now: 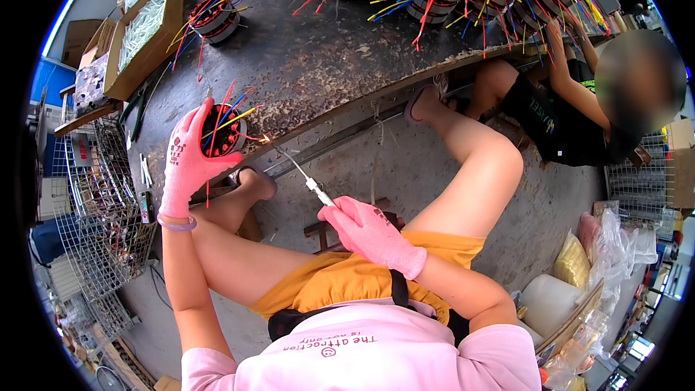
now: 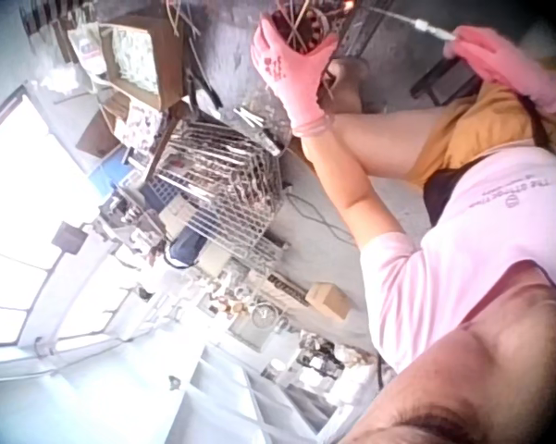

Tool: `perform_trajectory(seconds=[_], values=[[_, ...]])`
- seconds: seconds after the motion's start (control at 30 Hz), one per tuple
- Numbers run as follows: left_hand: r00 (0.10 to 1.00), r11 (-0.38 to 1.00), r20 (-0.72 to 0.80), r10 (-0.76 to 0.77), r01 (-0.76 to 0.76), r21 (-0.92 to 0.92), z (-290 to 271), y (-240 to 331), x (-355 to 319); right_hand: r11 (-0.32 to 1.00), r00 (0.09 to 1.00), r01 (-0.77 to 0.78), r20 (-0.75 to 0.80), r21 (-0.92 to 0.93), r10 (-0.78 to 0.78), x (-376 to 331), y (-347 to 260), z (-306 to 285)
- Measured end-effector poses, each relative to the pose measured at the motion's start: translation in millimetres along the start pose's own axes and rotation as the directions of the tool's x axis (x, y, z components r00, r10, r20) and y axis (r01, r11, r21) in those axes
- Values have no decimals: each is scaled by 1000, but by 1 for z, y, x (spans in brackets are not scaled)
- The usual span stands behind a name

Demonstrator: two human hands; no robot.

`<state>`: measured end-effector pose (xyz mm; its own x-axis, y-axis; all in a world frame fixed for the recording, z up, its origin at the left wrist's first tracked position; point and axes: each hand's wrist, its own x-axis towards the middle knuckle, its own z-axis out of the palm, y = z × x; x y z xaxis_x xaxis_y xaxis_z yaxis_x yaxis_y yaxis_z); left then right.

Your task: The person uses a soldering iron to connect wires on electromagnetic coils, handling one coil at a time from a large stack on the table and placing completed ones back.

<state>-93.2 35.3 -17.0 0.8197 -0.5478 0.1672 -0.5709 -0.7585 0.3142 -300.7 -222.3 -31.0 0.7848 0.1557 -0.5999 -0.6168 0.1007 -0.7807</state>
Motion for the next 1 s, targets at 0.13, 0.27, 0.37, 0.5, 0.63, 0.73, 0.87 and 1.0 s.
perform_trajectory(seconds=[0.13, 0.27, 0.37, 0.5, 0.63, 0.73, 0.87, 1.0], values=[[1000, 1000, 2, -1, 1, -16, 1, -2, 0, 1000, 1000, 0, -11, -17, -1, 0, -5, 2], [1000, 1000, 0, -4, 4, -9, 1, -1, 0, 1000, 1000, -16, -5, 9, 16, -1, -7, 2], [1000, 1000, -8, 3, -3, -7, 0, 0, -1, 998, 998, -57, -6, 15, 57, -4, -14, 3], [1000, 1000, -14, 9, -9, 3, 0, 0, -1, 999, 999, -48, -1, -15, 48, -5, -14, 2], [1000, 1000, -9, 6, -6, 14, 1, -1, -1, 999, 1000, -26, 4, -26, 26, -4, -16, 2], [1000, 1000, -4, 1, -1, 16, 1, 0, 0, 1000, 1000, 25, -17, -1, -25, 0, -4, 3], [1000, 1000, -6, 6, -6, 13, 0, 1, -1, 1000, 1000, -4, -15, -11, 4, -3, -7, 2], [1000, 1000, -10, 12, -12, 6, 1, 1, 0, 999, 999, -34, -10, -18, 34, -4, -13, 2]])
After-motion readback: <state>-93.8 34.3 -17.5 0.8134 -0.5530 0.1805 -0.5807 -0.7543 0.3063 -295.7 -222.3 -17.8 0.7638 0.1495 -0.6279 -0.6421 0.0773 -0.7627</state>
